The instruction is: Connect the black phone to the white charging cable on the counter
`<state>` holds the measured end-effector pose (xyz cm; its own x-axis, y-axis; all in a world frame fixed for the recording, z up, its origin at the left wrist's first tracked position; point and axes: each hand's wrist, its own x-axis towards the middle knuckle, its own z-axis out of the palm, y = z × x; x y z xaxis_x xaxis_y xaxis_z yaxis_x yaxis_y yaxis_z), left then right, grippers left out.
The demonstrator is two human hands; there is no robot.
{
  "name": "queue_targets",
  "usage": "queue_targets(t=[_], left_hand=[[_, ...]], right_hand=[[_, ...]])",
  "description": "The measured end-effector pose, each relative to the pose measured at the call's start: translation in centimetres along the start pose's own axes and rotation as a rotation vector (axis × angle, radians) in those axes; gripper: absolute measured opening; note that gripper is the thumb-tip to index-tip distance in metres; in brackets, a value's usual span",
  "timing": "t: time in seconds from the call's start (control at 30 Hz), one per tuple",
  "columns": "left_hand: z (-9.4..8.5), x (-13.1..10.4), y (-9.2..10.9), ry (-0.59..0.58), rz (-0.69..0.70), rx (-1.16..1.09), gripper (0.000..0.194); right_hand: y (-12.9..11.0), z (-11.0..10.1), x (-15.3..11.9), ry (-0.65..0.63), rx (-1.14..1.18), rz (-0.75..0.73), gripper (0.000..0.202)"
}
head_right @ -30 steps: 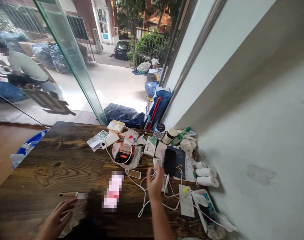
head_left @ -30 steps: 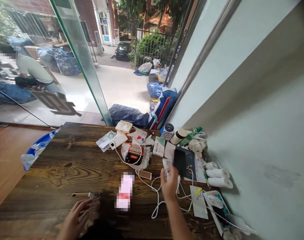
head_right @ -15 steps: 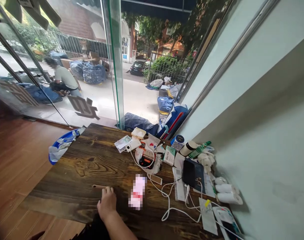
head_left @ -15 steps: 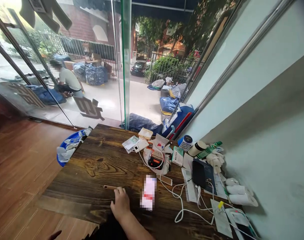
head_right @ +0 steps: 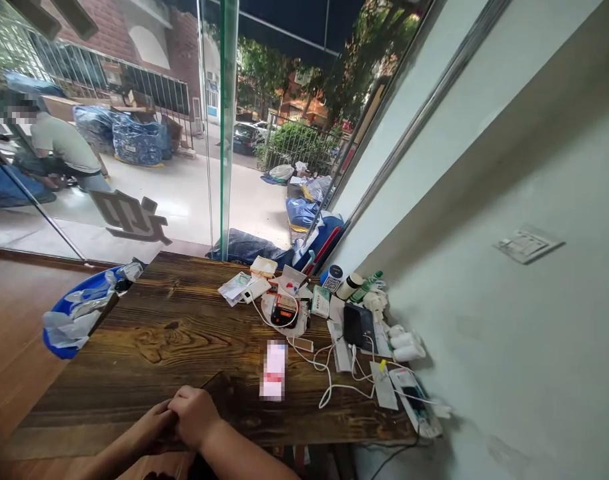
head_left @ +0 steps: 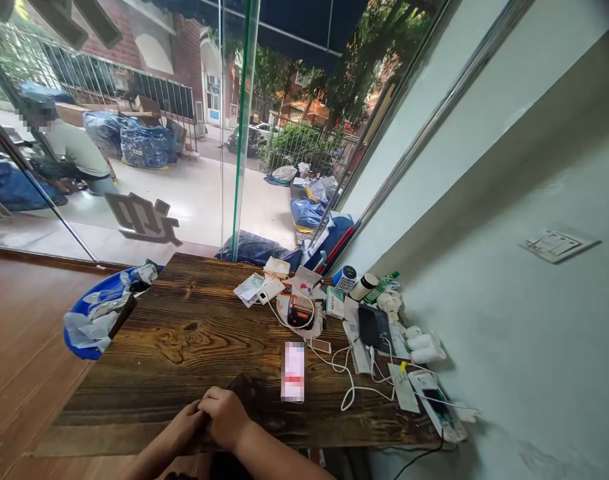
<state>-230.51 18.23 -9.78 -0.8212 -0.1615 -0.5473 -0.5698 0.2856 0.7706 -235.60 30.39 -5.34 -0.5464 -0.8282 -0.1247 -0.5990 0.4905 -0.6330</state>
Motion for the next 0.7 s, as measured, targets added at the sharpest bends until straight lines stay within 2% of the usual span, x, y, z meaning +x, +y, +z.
queue_targets(t=[0.03, 0.1, 0.2, 0.23, 0.3, 0.4, 0.47, 0.57, 0.63, 0.7], left_hand=[[0.7, 0.3, 0.5, -0.027, -0.026, -0.018, 0.037], [1.4, 0.5, 1.2, 0.001, -0.029, -0.001, 0.039], [1.0, 0.5, 1.6, 0.057, -0.033, 0.028, 0.048], [0.8, 0.5, 1.6, 0.07, -0.036, 0.024, 0.052], [0.7, 0.5, 1.7, 0.079, -0.065, -0.044, 0.063], [1.1, 0.3, 2.3, 0.072, -0.158, -0.25, 0.076], [1.3, -0.1, 3.3, 0.056, -0.186, -0.349, 0.079], [1.2, -1.2, 5.7, 0.024, -0.194, -0.378, 0.079], [1.1, -2.1, 7.4, -0.007, -0.198, -0.356, 0.078], [1.1, -3.0, 8.9, -0.046, -0.173, -0.346, 0.074]], right_hand=[[0.6, -1.0, -0.8, 0.033, 0.027, 0.007, 0.034], [3.0, -3.8, -2.5, 0.156, 0.056, 0.109, 0.039], [9.2, -9.4, -5.4, 0.426, 0.011, 0.487, 0.04], [11.6, -11.1, -6.4, 0.468, -0.011, 0.606, 0.039], [16.1, -14.0, -8.1, 0.5, -0.046, 0.788, 0.034], [20.8, -15.9, -9.6, 0.428, -0.009, 0.867, 0.033], [22.5, -16.3, -10.1, 0.407, 0.049, 0.883, 0.03], [23.4, -16.9, -10.9, 0.49, 0.167, 0.926, 0.026], [23.1, -17.5, -11.3, 0.59, 0.292, 0.937, 0.025], [21.7, -17.8, -11.1, 0.671, 0.493, 0.892, 0.019]])
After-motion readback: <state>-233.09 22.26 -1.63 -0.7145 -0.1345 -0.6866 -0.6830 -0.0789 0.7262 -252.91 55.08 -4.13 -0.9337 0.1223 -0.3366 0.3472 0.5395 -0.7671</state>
